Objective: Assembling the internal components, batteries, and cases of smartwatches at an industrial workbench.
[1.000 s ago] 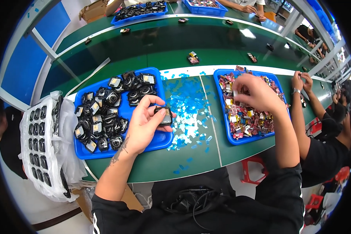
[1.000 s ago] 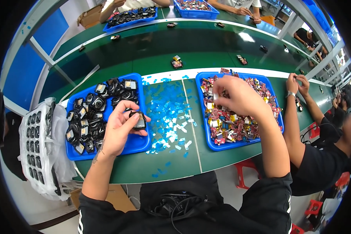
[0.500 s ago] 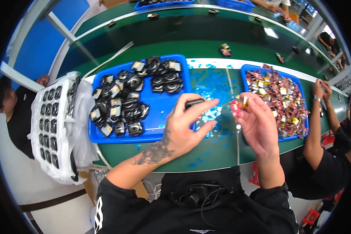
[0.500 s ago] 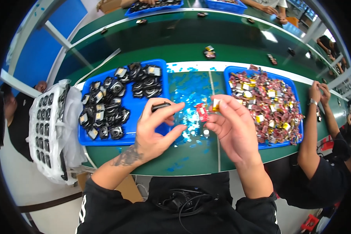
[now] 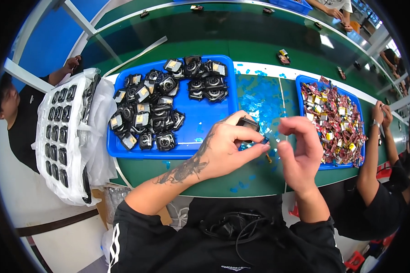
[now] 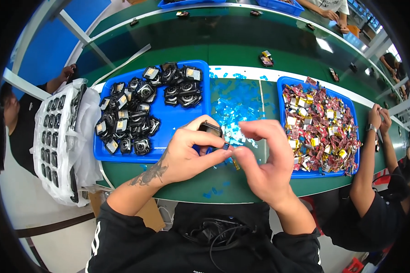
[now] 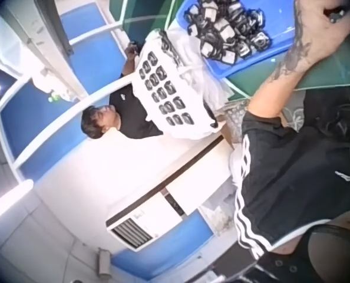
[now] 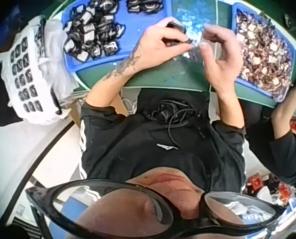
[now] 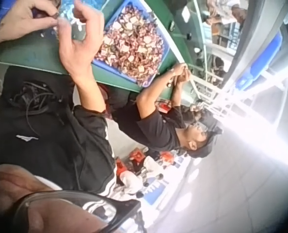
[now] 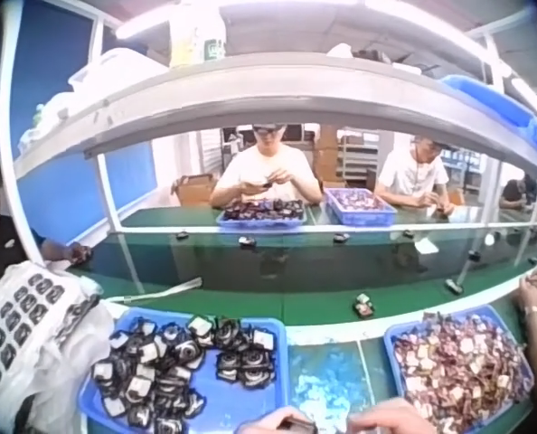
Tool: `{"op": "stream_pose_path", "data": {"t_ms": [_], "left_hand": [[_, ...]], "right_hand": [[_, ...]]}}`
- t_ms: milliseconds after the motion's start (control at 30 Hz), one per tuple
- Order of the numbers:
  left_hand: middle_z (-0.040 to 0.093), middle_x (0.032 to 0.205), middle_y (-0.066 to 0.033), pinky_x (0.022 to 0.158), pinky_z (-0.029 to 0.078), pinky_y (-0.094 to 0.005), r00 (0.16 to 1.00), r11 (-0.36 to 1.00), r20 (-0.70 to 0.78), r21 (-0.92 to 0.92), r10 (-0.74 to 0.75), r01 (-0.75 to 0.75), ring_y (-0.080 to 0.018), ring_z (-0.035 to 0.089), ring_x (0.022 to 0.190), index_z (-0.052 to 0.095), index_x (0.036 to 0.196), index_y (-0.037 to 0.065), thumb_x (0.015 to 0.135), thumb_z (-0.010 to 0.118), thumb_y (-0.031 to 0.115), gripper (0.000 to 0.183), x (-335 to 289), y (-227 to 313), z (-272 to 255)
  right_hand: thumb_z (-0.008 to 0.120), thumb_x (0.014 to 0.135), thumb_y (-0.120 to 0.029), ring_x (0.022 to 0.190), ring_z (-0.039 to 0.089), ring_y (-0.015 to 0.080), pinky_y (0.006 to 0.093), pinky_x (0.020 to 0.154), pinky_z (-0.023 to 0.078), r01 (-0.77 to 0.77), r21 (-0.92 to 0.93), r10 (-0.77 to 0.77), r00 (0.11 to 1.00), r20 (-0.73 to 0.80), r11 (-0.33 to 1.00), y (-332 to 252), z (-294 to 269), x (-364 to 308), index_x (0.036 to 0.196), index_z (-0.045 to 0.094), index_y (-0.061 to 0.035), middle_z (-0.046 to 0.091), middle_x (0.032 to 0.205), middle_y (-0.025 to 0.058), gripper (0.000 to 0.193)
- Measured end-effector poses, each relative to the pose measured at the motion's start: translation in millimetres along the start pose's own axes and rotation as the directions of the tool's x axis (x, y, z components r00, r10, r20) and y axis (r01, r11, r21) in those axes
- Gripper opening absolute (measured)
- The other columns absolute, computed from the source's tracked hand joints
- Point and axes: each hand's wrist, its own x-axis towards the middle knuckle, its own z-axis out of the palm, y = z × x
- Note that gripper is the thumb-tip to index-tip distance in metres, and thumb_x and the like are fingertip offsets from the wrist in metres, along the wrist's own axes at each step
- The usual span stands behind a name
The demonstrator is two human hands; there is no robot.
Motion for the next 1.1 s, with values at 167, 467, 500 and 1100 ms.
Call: {"op": "stream_pose_path", "data": {"t_ms": [167, 467, 500, 1100], "left_hand": [[0.057, 0.084, -0.0078, 0.055, 0.043, -0.0291, 0.998, 0.999, 0.031, -0.001, -0.05, 0.05, -0.0143, 0.054, 0.064, 0.072, 0.085, 0.004, 0.076, 0.078, 0.013, 0.014, 0, -1, 3], [0.056, 0.091, -0.0062, 0.055, 0.041, -0.026, 0.997, 0.999, 0.066, 0.027, -0.027, 0.025, -0.0103, 0.05, 0.064, 0.072, 0.09, 0.002, 0.08, 0.075, 0.011, 0.014, -1, -2, 6], [0.057, 0.096, -0.0034, 0.056, 0.04, -0.0213, 0.996, 0.997, 0.076, 0.061, -0.042, 0.038, -0.0048, 0.046, 0.066, 0.072, 0.093, 0.001, 0.081, 0.074, 0.009, 0.014, -2, -3, 6], [0.062, 0.071, -0.0051, 0.092, 0.04, -0.0356, 0.976, 0.957, 0.11, -0.203, -0.186, 0.206, -0.0163, 0.053, 0.076, 0.069, 0.085, 0.001, 0.09, 0.063, 0.014, 0.015, 5, -4, 3]], "right_hand": [[0.07, 0.081, 0.002, 0.07, 0.061, 0.0184, 0.0297, 0.066, 0.049, -0.073, -0.133, 0.091, 0.987, 0.132, 0.988, -6, 1, 9, 0.092, 0.063, 0.0014, 0.065, 0.079, 0.0092, 0.013], [0.069, 0.081, 0.003, 0.069, 0.061, 0.019, 0.0301, 0.064, 0.05, -0.114, -0.135, 0.137, 0.975, 0.174, 0.984, -3, -1, 5, 0.087, 0.059, 0.0003, 0.062, 0.079, 0.0095, 0.012], [0.068, 0.081, 0.004, 0.068, 0.06, 0.0216, 0.032, 0.062, 0.049, -0.055, -0.195, 0.089, 0.982, 0.168, 0.979, -2, 2, 5, 0.087, 0.057, 0.0, 0.06, 0.08, 0.0103, 0.013], [0.062, 0.082, 0.008, 0.077, 0.062, 0.0202, 0.0312, 0.064, 0.049, -0.162, -0.385, 0.22, 0.969, 0.11, 0.909, -7, -10, -4, 0.112, 0.062, 0.0, 0.06, 0.096, 0.0128, 0.032]]}}
